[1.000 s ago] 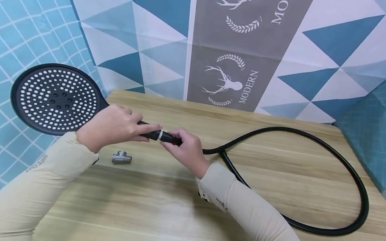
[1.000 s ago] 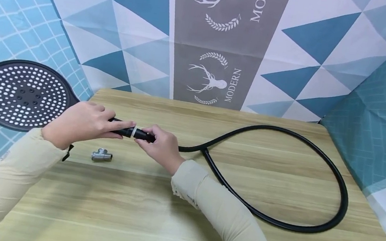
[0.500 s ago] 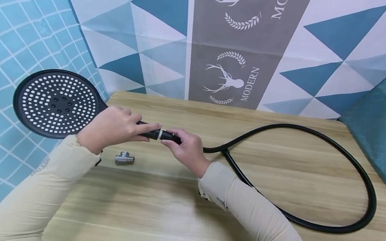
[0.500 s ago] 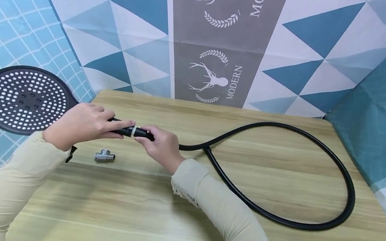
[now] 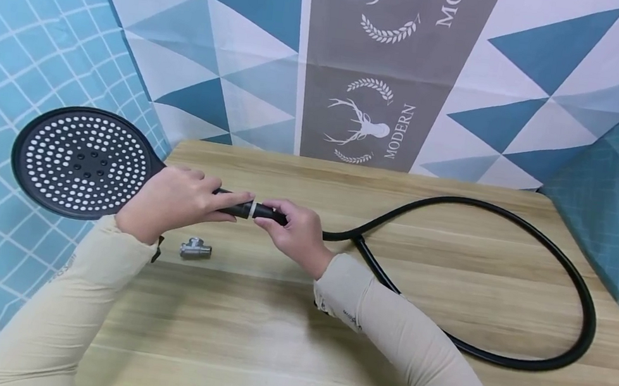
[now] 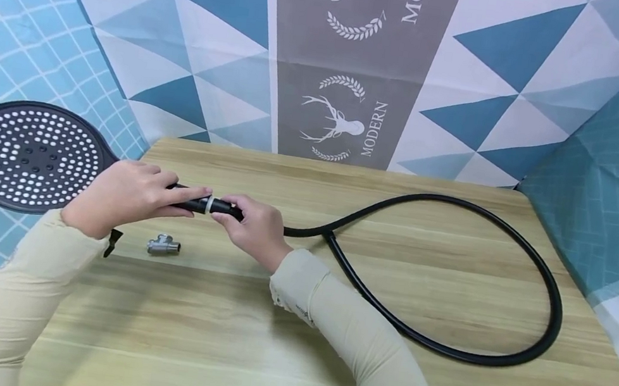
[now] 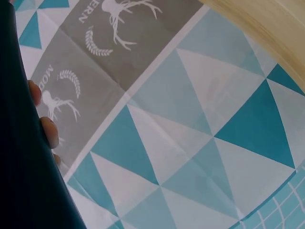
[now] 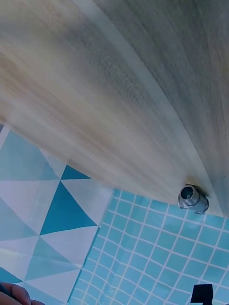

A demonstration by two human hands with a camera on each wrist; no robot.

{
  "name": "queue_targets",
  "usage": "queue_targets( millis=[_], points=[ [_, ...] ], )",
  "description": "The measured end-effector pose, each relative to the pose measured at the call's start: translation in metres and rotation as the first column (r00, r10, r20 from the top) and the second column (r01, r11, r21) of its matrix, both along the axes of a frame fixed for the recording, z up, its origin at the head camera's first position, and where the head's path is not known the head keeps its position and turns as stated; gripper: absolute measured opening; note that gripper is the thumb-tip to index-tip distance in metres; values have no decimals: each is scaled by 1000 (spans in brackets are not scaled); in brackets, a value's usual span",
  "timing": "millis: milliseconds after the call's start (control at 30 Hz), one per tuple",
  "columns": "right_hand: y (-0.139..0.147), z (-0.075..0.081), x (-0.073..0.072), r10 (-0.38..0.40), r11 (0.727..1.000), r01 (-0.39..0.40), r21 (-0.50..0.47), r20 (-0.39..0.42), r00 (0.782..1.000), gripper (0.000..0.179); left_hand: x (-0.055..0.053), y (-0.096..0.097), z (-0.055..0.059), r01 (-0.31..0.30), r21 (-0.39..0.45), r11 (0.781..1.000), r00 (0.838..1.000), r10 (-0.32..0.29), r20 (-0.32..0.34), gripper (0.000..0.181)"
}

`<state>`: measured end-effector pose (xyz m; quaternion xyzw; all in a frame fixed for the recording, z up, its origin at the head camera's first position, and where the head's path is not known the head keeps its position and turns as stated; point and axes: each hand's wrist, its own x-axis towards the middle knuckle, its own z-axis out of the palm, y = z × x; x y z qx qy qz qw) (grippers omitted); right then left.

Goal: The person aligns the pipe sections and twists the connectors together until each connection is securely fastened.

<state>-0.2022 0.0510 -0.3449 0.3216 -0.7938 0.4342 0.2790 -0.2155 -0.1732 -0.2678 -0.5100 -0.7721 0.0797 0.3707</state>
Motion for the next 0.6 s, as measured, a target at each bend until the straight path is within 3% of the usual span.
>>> queue_targets(
  millis=[233, 600],
  points=[
    [-1, -2, 3, -6, 1000, 6, 12, -4, 1000, 27, 0, -3, -4, 5, 27, 1000, 1000, -6, 17, 55],
    [-4, -9, 8, -69, 996, 73, 52, -83, 994, 27, -3, -4, -11, -1, 16, 1000, 999, 0, 37, 54]
  ],
)
